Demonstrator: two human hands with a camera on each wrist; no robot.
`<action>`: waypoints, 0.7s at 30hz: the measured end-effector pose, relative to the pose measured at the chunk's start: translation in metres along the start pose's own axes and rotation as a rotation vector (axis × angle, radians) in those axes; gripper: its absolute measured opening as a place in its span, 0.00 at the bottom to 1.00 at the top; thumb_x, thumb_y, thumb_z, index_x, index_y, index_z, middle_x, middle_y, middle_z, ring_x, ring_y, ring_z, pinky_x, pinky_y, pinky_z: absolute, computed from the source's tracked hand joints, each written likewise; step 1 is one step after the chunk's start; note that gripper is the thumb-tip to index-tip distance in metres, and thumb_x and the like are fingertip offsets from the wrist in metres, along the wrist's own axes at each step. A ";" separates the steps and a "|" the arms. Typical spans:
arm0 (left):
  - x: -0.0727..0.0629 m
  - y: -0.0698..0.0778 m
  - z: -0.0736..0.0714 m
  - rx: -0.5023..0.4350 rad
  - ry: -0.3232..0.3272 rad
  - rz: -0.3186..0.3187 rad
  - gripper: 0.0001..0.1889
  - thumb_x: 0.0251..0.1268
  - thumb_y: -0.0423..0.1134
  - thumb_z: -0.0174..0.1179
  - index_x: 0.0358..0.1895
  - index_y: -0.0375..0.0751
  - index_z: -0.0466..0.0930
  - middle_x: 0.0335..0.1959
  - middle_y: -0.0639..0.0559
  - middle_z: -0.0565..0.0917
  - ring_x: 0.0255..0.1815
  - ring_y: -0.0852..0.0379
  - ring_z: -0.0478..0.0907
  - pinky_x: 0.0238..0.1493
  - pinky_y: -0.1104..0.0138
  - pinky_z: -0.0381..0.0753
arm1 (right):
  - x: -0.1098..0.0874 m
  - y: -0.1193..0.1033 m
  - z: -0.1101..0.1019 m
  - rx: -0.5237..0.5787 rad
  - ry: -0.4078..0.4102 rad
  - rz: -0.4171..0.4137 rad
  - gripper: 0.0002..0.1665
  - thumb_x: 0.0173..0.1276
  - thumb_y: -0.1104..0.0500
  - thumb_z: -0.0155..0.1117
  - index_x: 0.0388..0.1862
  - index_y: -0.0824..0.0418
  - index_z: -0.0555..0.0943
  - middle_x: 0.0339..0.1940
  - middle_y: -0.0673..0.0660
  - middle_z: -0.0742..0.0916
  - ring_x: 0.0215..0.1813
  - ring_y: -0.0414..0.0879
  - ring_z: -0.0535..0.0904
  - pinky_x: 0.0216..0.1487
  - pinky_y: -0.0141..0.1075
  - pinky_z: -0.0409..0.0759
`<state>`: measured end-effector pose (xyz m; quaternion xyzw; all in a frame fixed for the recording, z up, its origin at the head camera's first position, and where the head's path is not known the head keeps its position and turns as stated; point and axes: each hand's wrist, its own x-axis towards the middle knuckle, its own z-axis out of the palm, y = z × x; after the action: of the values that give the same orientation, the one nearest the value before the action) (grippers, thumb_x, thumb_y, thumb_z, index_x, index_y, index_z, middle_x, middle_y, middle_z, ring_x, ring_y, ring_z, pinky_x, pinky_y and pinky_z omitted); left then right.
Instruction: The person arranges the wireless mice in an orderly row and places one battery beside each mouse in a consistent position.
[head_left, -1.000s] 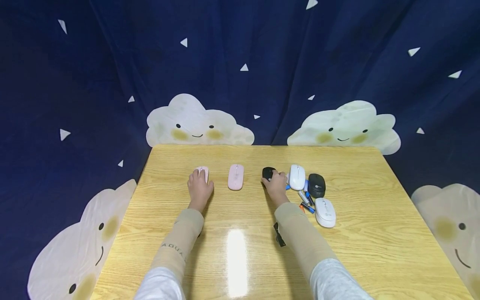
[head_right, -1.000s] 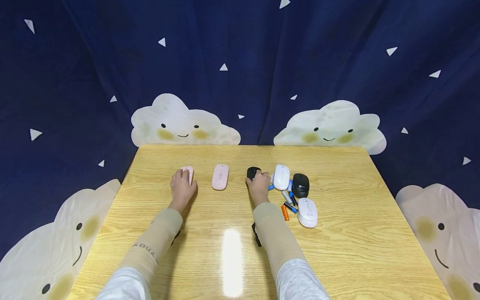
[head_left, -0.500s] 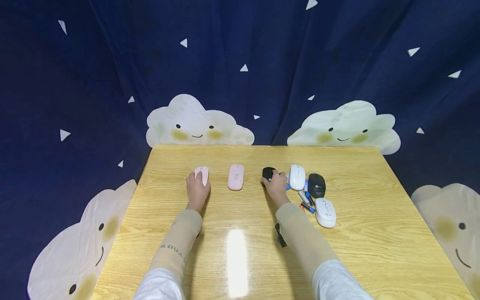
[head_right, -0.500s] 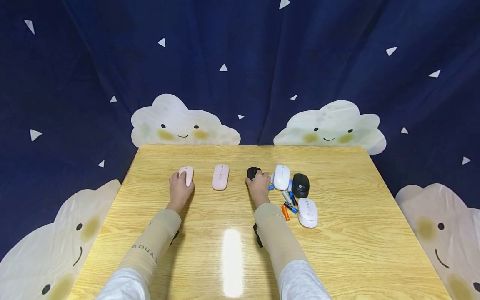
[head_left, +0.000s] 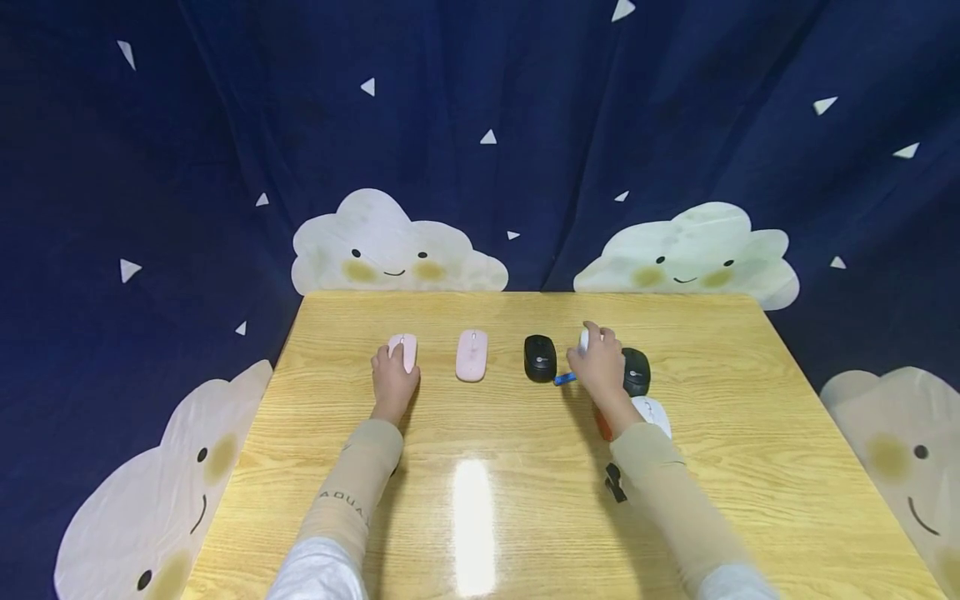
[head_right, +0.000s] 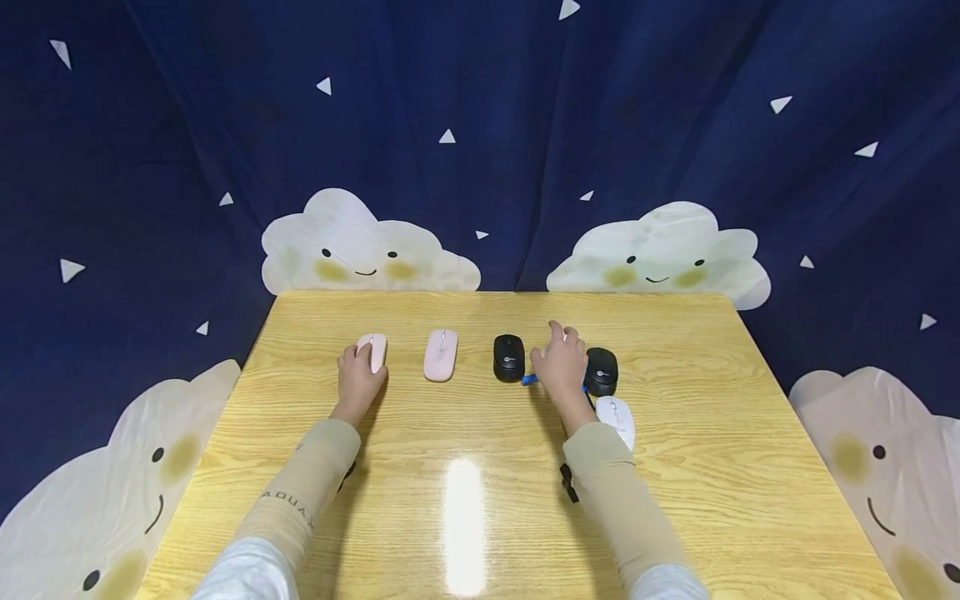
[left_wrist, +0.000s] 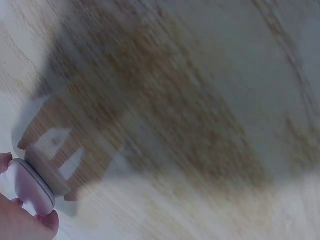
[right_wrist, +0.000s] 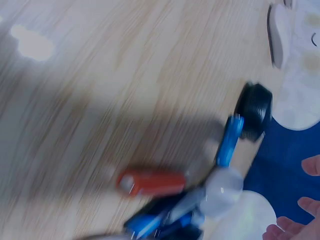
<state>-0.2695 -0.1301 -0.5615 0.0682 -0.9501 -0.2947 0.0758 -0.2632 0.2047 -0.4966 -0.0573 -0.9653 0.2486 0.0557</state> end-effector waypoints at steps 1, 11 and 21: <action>0.000 0.000 -0.001 0.000 -0.007 -0.003 0.27 0.54 0.35 0.58 0.59 0.28 0.67 0.59 0.30 0.64 0.59 0.36 0.59 0.57 0.51 0.66 | -0.003 0.004 -0.005 -0.012 0.002 0.000 0.35 0.61 0.53 0.56 0.66 0.62 0.61 0.62 0.72 0.66 0.59 0.69 0.62 0.54 0.61 0.63; 0.000 0.001 -0.002 -0.002 -0.026 -0.011 0.27 0.55 0.35 0.58 0.60 0.28 0.66 0.59 0.30 0.63 0.60 0.37 0.58 0.58 0.51 0.65 | -0.039 0.052 -0.030 -0.052 -0.050 0.063 0.37 0.60 0.56 0.59 0.65 0.69 0.59 0.60 0.78 0.64 0.59 0.73 0.60 0.54 0.64 0.63; 0.001 0.000 -0.001 0.003 -0.038 -0.022 0.28 0.55 0.36 0.58 0.60 0.29 0.66 0.59 0.30 0.63 0.61 0.37 0.57 0.59 0.51 0.66 | -0.067 0.084 -0.033 -0.045 -0.126 0.219 0.40 0.58 0.56 0.59 0.65 0.71 0.57 0.58 0.81 0.63 0.53 0.76 0.62 0.48 0.62 0.67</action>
<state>-0.2701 -0.1306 -0.5604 0.0729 -0.9510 -0.2954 0.0544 -0.1861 0.2837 -0.5142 -0.1479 -0.9602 0.2346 -0.0339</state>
